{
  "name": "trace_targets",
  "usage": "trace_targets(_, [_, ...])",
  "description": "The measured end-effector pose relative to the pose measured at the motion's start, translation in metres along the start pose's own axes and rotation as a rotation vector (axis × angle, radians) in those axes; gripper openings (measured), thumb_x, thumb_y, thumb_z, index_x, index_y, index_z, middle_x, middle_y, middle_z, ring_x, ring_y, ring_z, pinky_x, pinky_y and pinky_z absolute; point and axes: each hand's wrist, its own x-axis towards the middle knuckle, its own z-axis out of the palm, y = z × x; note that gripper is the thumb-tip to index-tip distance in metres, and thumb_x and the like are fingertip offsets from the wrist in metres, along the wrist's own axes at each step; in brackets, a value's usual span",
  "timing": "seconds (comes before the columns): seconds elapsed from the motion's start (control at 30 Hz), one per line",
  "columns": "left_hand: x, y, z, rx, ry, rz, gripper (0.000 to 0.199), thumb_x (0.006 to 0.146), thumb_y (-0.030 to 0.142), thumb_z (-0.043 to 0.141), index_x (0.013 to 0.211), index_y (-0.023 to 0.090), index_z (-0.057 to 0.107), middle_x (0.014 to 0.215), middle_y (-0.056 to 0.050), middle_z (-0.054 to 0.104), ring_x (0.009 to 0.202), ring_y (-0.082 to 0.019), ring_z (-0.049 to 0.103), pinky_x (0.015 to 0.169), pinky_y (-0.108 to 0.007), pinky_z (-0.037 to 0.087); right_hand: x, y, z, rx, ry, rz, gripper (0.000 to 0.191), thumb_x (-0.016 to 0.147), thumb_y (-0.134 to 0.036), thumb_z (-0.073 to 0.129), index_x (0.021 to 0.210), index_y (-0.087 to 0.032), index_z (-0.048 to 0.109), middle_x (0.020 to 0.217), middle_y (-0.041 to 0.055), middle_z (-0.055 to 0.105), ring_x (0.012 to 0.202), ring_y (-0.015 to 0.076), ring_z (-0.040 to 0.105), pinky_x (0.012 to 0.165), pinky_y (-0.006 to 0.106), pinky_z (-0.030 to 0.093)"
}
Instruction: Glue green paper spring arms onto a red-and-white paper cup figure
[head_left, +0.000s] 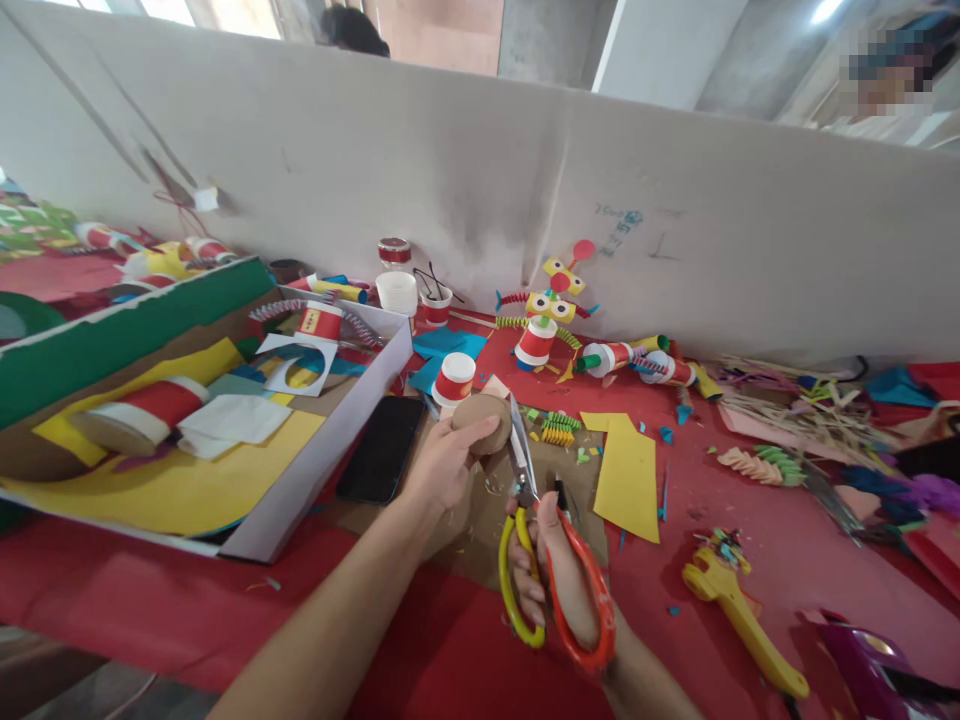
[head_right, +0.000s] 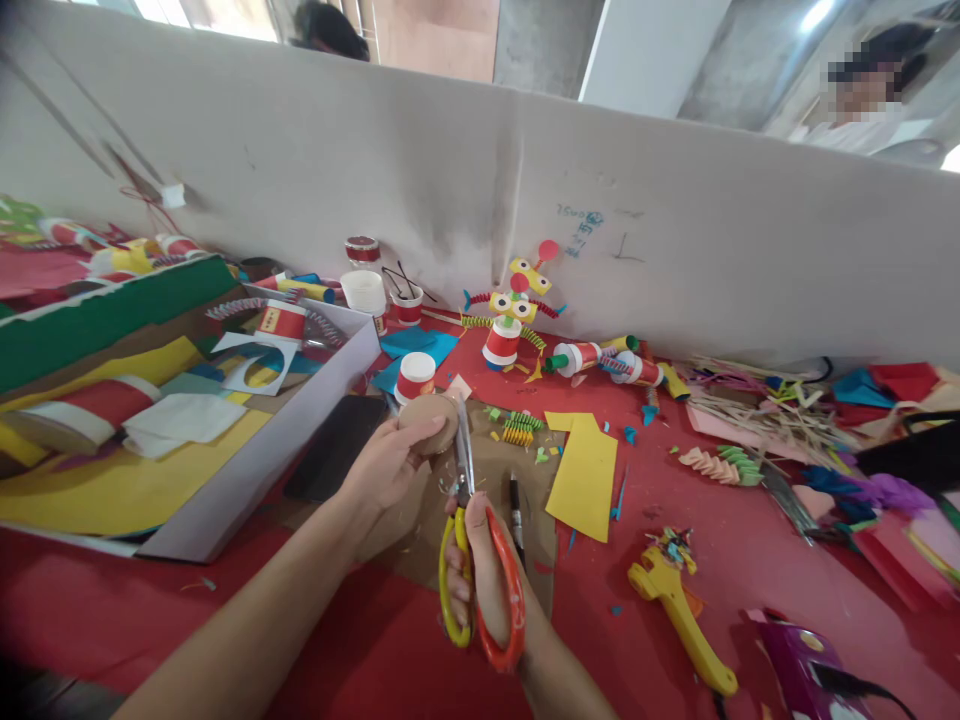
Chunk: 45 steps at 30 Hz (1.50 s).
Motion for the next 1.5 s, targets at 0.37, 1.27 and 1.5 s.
trace_targets(0.37, [-0.001,0.002,0.001,-0.015,-0.105,-0.115,0.023,0.058,0.013,0.079,0.079,0.011,0.070,0.077,-0.006,0.073,0.065,-0.014,0.065,0.063,-0.023,0.051,-0.002,-0.013,-0.005,0.005,-0.041,-0.001,0.072,0.059,-0.089,0.048,0.090,-0.024,0.050,0.057,-0.0053,0.044,0.039,0.0084,0.037,0.034,0.021,0.031])
trace_targets(1.27, [0.009,0.018,-0.012,0.080,-0.251,-0.147,0.033,0.058,0.013,0.076,0.090,0.009,0.069,0.083,-0.007,0.072,0.068,-0.015,0.065,0.066,-0.025,0.051,-0.005,-0.010,-0.006,-0.040,-0.017,0.088,0.072,0.061,-0.086,0.050,0.096,-0.024,0.043,0.056,-0.0117,0.039,0.035,0.0013,0.023,0.027,0.011,0.024])
trace_targets(1.5, [0.014,0.023,-0.019,0.088,-0.244,-0.148,0.034,0.055,0.012,0.078,0.088,0.008,0.070,0.080,-0.008,0.072,0.067,-0.015,0.065,0.065,-0.025,0.050,-0.005,-0.011,-0.002,-0.081,0.012,0.094,0.077,0.054,-0.088,0.053,0.096,-0.024,0.043,0.053,-0.0127,0.038,0.033,0.0010,0.021,0.025,0.011,0.023])
